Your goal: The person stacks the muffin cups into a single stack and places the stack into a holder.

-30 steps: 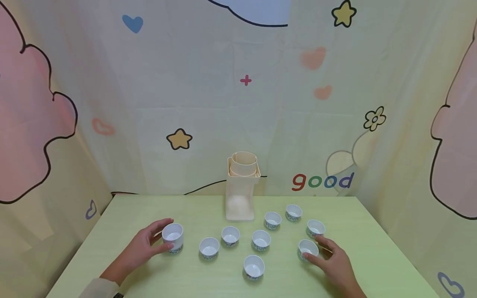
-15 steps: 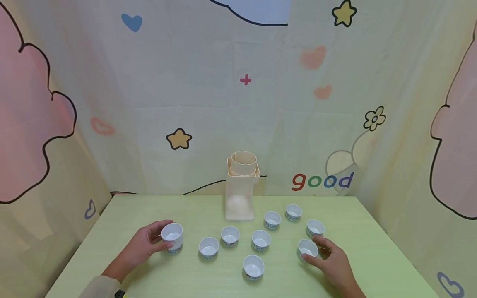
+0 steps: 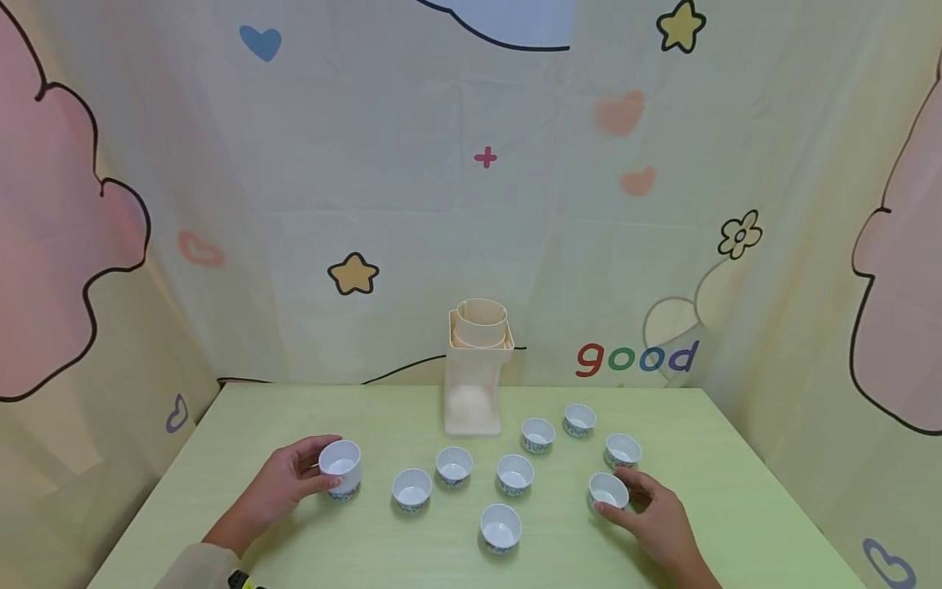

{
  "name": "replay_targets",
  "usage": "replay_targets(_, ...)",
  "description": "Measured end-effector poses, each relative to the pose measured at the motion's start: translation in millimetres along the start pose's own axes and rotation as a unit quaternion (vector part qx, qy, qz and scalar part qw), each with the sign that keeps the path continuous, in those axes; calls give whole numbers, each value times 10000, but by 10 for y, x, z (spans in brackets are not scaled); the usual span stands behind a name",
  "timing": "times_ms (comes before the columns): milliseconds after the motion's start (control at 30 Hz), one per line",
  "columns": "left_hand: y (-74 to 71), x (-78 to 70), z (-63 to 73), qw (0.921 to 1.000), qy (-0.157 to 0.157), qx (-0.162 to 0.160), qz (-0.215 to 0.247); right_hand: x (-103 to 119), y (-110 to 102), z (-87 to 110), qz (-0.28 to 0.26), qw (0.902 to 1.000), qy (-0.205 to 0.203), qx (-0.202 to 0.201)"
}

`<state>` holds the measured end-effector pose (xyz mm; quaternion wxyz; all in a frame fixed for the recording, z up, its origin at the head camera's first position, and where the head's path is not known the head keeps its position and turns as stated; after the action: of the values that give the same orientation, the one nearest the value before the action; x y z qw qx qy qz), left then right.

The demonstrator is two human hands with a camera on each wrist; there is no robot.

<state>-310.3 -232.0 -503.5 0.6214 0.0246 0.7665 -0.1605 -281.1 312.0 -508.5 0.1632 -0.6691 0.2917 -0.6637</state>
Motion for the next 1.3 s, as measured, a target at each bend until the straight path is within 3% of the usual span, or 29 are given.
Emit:
replay_targets(433,2,-54,-8,9988,-392,-198,-202,-6,14,-26,117,9992,328,180)
replay_targets(1033,-15,1,-18,9990,-283,-207,-261,14,25,-8,2,9994,296,181)
replay_targets(1300,-18,23,-30,9992,-225,-201,-271,121,53,15,-301,9994,-9,187)
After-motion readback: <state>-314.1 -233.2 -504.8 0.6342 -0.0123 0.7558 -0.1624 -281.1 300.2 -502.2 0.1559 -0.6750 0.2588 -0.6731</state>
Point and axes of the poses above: each hand's wrist, its own z-axis away from the middle knuckle, its own y-axis out of the palm, x = y × z, the point moved 3 cm from there along -z, towards the middle knuckle, and after that the axes turned 4 degrees about y, right-handed, at the moved point
